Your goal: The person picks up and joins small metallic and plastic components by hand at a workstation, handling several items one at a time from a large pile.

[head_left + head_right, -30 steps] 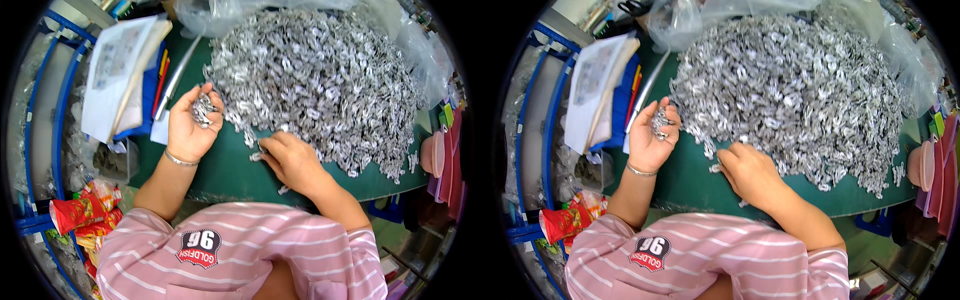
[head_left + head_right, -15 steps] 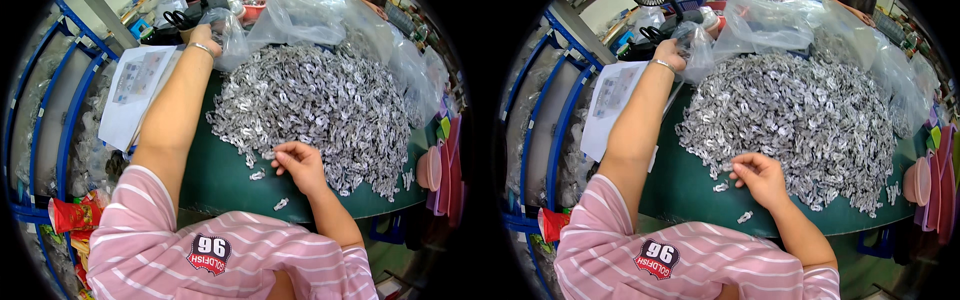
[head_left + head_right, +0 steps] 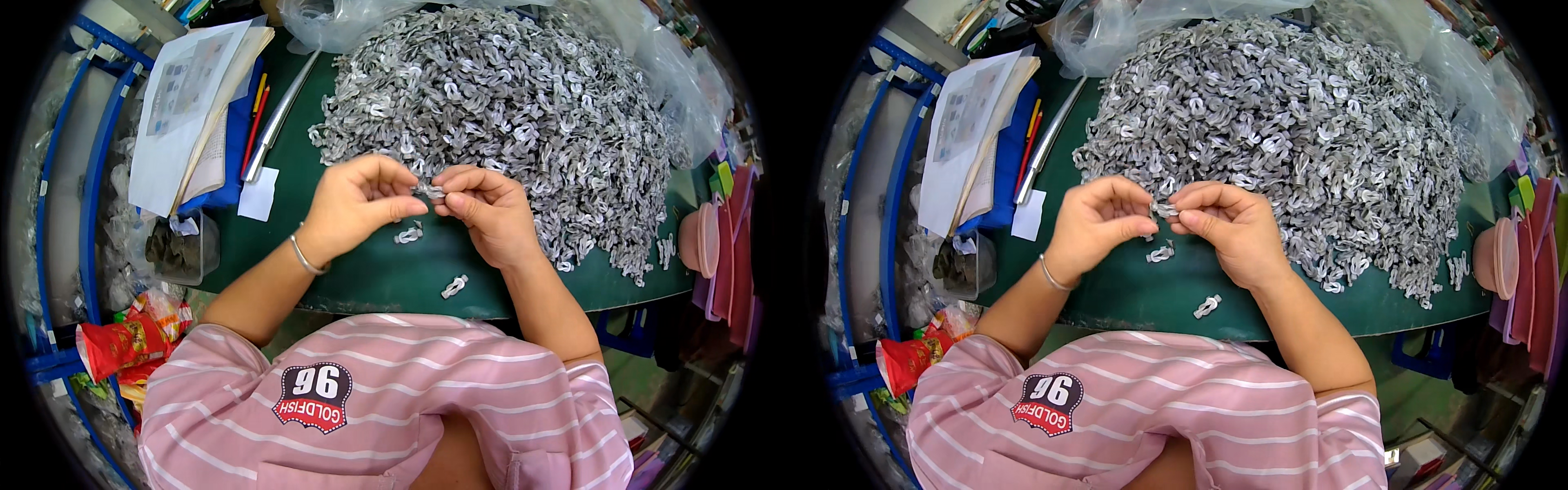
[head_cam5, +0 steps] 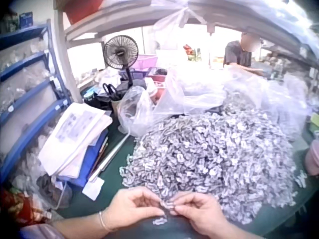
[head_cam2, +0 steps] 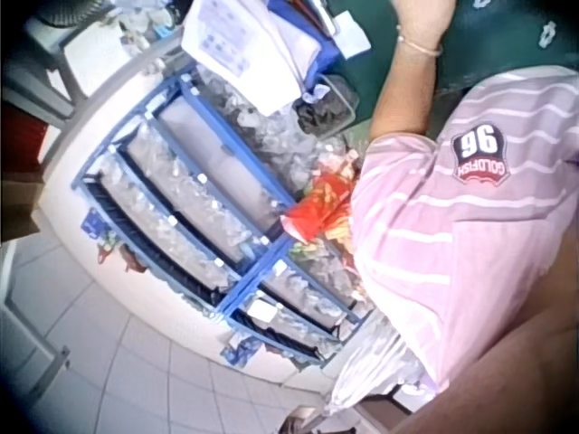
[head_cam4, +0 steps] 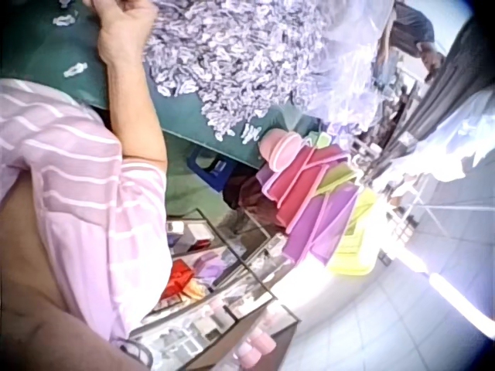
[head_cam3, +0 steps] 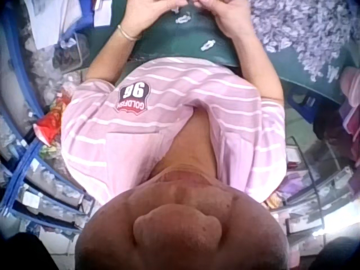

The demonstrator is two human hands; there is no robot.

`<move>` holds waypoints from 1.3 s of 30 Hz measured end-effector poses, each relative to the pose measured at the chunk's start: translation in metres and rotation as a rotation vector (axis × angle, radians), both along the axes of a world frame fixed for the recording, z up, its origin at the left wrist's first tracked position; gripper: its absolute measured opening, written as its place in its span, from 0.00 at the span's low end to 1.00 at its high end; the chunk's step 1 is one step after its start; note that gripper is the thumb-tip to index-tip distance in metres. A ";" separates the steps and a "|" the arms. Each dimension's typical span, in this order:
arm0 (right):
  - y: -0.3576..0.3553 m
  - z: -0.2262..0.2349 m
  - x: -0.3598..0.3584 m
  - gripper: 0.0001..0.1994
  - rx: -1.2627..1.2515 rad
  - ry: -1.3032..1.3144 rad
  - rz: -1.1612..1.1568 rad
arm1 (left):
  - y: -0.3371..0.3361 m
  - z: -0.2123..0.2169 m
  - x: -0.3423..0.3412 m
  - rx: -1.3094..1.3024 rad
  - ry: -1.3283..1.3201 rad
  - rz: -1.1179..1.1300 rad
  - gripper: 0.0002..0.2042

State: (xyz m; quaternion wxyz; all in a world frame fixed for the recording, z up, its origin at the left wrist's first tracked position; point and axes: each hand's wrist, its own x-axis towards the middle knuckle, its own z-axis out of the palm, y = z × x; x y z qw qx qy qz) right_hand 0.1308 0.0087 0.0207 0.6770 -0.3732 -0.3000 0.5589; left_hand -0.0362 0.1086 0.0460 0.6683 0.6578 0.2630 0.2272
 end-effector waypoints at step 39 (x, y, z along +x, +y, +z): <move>0.001 0.000 -0.013 0.08 0.264 -1.299 -0.192 | -0.009 -0.024 -0.007 -0.142 0.049 0.099 0.09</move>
